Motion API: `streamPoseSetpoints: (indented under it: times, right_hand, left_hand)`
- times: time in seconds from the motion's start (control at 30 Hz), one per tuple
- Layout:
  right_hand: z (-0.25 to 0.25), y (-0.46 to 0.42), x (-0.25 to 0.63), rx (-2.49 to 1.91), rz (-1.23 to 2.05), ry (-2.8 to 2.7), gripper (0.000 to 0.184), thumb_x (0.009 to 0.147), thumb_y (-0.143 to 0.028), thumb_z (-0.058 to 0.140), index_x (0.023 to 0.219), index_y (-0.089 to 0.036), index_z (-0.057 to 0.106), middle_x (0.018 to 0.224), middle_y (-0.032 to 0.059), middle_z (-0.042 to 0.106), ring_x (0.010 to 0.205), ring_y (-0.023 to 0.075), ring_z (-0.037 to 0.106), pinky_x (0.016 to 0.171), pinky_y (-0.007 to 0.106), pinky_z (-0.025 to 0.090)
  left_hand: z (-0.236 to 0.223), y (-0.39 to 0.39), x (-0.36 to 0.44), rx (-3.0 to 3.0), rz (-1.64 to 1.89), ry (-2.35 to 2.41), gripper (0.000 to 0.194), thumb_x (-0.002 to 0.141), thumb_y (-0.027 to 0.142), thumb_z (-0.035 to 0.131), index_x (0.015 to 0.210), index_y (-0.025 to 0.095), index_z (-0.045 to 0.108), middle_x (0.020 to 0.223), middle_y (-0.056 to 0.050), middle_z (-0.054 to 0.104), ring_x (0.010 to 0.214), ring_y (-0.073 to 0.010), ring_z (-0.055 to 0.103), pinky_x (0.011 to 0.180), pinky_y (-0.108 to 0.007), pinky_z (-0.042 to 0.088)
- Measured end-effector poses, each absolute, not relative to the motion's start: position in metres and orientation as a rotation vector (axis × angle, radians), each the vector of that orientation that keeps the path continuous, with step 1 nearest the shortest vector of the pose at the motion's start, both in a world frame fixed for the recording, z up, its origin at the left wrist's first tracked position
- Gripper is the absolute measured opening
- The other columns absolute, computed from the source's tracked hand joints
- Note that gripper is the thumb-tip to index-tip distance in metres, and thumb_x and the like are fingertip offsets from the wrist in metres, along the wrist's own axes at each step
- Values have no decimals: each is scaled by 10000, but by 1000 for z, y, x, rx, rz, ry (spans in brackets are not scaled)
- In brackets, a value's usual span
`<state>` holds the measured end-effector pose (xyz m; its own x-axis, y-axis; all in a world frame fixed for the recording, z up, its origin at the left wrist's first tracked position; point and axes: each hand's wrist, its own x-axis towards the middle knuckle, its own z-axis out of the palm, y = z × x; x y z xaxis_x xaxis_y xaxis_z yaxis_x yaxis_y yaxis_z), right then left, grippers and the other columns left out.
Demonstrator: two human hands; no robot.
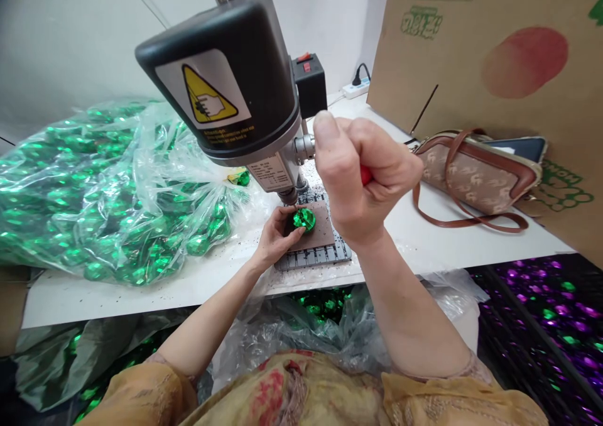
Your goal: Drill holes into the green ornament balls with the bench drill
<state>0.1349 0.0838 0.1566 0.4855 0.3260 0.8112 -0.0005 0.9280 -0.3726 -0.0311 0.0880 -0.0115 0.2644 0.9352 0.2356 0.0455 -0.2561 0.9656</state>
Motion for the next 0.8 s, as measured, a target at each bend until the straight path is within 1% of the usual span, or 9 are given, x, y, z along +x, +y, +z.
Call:
streamPoseSetpoints:
  times: [0.1,0.27,0.4,0.5,0.57,0.67,0.73,0.8]
  right_hand:
    - [153,82,134,-366,191,-1050,532,886,-349,614,583,-208,201,485,-65,177,414,39,210,416,252,264]
    - [142,81,137,-363,187,-1058,575,847,-245,612,527,-169,139,443,-60,217,396,30,196,409,265,211]
    - [131,84,139,-401,191,-1071,586,852,-248,580,478,-165,137,446,-56,186,402,39,188,410,275,234]
    - [123,88,138,-285,87,-1077,550,840,-219,587,537,-169,131,460,-65,182,379,37,196,396,258,257]
    - [122,88,136,-219,9,-1072,559,829,-237,612,579,-176,116,465,-70,170,360,38,198,385,256,273]
    - [133,81,134,-385,64,-1048,568,864,-301,602,566,-186,132,489,-53,165,383,50,219,393,281,249]
    - [150,77,133,-499,144,-1032,540,893,-290,581,541,-198,182,499,-43,191,419,64,255,414,295,234]
    - [169,77,132,-551,175,-977,525,864,-266,640,529,-219,239,479,-46,242,428,72,305,434,306,264]
  left_hand:
    - [-12,88,-31,1556,1155,943,466,805,358,800,1189,202,589,1263,-112,656,1208,-256,618,1083,-425,461]
    - [-13,87,-30,1555,1161,938,484,805,384,799,1197,197,586,1254,-117,663,1200,-258,624,1076,-431,474]
    - [-13,87,-31,1561,1156,945,487,804,402,800,1192,200,587,1250,-119,666,1206,-264,626,1073,-434,481]
    - [-12,86,-31,1553,1164,943,487,799,401,806,1186,203,586,1252,-117,664,1214,-268,624,1075,-437,481]
    - [-12,85,-31,1549,1166,943,490,798,403,809,1184,202,586,1247,-118,666,1214,-271,625,1073,-440,484]
    - [-12,85,-30,1551,1169,941,492,798,398,809,1188,203,581,1236,-117,669,1204,-268,630,1062,-439,492]
    - [-10,85,-29,1557,1181,941,488,800,386,807,1189,207,574,1230,-114,669,1186,-256,637,1048,-430,500]
    - [-6,84,-27,1573,1200,957,483,801,371,803,1189,212,562,1227,-109,666,1160,-242,645,1024,-417,512]
